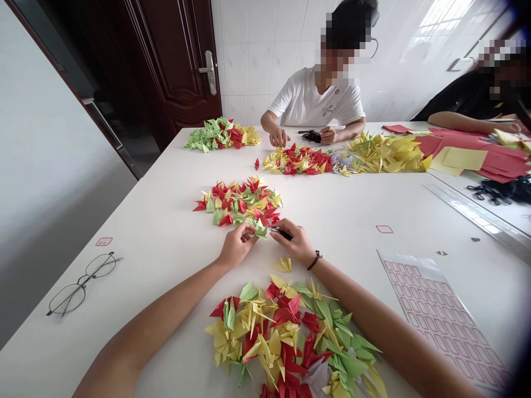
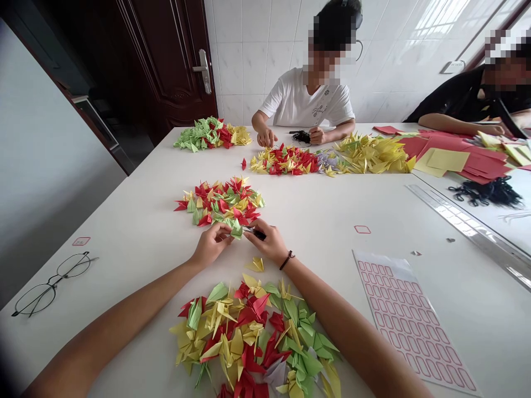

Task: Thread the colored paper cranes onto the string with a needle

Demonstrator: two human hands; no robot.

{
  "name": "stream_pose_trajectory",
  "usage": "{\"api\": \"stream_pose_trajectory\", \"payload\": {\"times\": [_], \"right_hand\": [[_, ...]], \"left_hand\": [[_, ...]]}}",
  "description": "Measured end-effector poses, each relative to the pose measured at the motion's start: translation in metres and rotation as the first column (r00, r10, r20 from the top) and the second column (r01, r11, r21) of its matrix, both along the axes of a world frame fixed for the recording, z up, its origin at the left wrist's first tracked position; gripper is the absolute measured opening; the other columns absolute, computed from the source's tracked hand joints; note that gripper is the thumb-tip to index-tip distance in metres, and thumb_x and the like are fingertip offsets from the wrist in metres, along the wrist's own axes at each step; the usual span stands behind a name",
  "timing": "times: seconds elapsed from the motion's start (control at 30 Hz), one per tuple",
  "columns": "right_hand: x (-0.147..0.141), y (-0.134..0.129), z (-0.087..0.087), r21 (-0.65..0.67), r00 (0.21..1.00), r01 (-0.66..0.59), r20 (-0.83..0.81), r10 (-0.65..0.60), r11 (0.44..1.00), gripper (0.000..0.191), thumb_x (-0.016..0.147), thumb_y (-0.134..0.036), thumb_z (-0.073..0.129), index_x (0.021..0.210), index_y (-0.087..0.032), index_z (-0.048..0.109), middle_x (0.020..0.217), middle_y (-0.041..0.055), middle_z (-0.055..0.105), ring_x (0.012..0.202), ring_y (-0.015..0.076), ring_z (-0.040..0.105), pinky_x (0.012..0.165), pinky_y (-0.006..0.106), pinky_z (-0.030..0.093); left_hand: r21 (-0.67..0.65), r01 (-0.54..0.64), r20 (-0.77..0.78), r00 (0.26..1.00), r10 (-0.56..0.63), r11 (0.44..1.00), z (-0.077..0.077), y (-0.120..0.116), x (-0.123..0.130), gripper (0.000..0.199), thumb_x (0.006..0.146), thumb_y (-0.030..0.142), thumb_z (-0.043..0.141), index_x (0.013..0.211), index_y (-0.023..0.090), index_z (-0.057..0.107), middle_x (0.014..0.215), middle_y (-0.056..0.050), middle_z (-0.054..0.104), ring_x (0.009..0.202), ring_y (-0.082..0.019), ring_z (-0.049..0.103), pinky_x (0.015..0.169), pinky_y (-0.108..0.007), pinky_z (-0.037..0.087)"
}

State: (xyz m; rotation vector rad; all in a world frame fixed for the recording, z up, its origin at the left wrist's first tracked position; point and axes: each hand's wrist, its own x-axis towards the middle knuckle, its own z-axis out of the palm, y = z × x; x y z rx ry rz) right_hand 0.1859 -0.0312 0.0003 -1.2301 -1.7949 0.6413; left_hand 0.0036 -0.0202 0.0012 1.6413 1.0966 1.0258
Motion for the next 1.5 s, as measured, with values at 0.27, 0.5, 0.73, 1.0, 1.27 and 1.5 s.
{"api": "stream_pose_trajectory", "payload": {"times": [0.27,0.5,0.73,1.0,1.27,1.5], "right_hand": [[-0.003,0.000,0.000,-0.028,0.998,-0.042,-0.052,0.040,0.999,0.039,0.068,-0.042,0.064,0.099,-0.021,0.052,0.082,0.0039,0.057,0.072,0.0162,0.057,0.065,0.028,0.049],[-0.001,0.004,-0.007,0.046,0.997,-0.073,-0.035,0.075,0.996,0.029,0.075,-0.033,0.058,0.102,-0.022,0.054,0.085,0.0043,0.062,0.075,0.0163,0.060,0.068,0.028,0.050],[-0.002,0.004,-0.010,0.105,0.996,-0.088,0.022,0.087,0.990,0.028,0.076,-0.027,0.056,0.103,-0.021,0.055,0.077,0.0024,0.061,0.067,0.0128,0.059,0.063,0.025,0.048],[-0.002,0.002,-0.007,0.103,0.994,-0.106,0.017,0.105,0.989,0.027,0.076,-0.027,0.056,0.102,-0.020,0.055,0.077,0.0022,0.061,0.065,0.0118,0.058,0.062,0.023,0.048],[-0.003,0.000,-0.006,0.099,0.992,-0.122,0.031,0.120,0.988,0.030,0.076,-0.033,0.057,0.103,-0.021,0.053,0.082,0.0033,0.061,0.069,0.0132,0.059,0.065,0.025,0.048],[-0.001,0.000,0.000,0.056,0.997,-0.053,0.067,0.049,0.997,0.031,0.078,-0.039,0.052,0.101,-0.019,0.048,0.084,0.0052,0.057,0.072,0.0155,0.058,0.064,0.027,0.046]], "left_hand": [[-0.076,0.063,0.010,0.998,-0.063,0.995,-0.001,0.001,-0.002,0.039,0.070,0.031,0.062,0.106,0.019,0.053,0.085,-0.006,0.068,0.062,-0.013,0.060,0.061,-0.025,0.047],[-0.046,0.091,-0.110,0.989,-0.096,0.995,-0.001,-0.001,-0.001,0.043,0.069,0.028,0.062,0.110,0.020,0.053,0.084,-0.005,0.068,0.065,-0.014,0.059,0.061,-0.024,0.045],[0.024,0.138,-0.265,0.956,-0.127,0.990,0.002,-0.002,0.000,0.037,0.070,0.028,0.058,0.106,0.019,0.055,0.082,-0.003,0.067,0.062,-0.013,0.056,0.061,-0.025,0.044],[0.044,0.135,-0.267,0.956,-0.118,0.990,-0.004,0.000,0.000,0.033,0.072,0.030,0.057,0.102,0.017,0.058,0.083,-0.005,0.067,0.070,-0.016,0.059,0.065,-0.027,0.044],[0.044,0.053,-0.154,0.987,-0.046,0.998,-0.003,0.003,-0.001,0.024,0.070,0.036,0.060,0.083,0.016,0.061,0.076,-0.003,0.063,0.064,-0.014,0.054,0.059,-0.025,0.041],[-0.215,0.053,0.215,0.977,-0.006,0.975,0.004,0.009,-0.005,0.030,0.062,0.033,0.067,0.082,0.015,0.054,0.074,-0.002,0.063,0.058,-0.011,0.054,0.055,-0.023,0.040]]}}
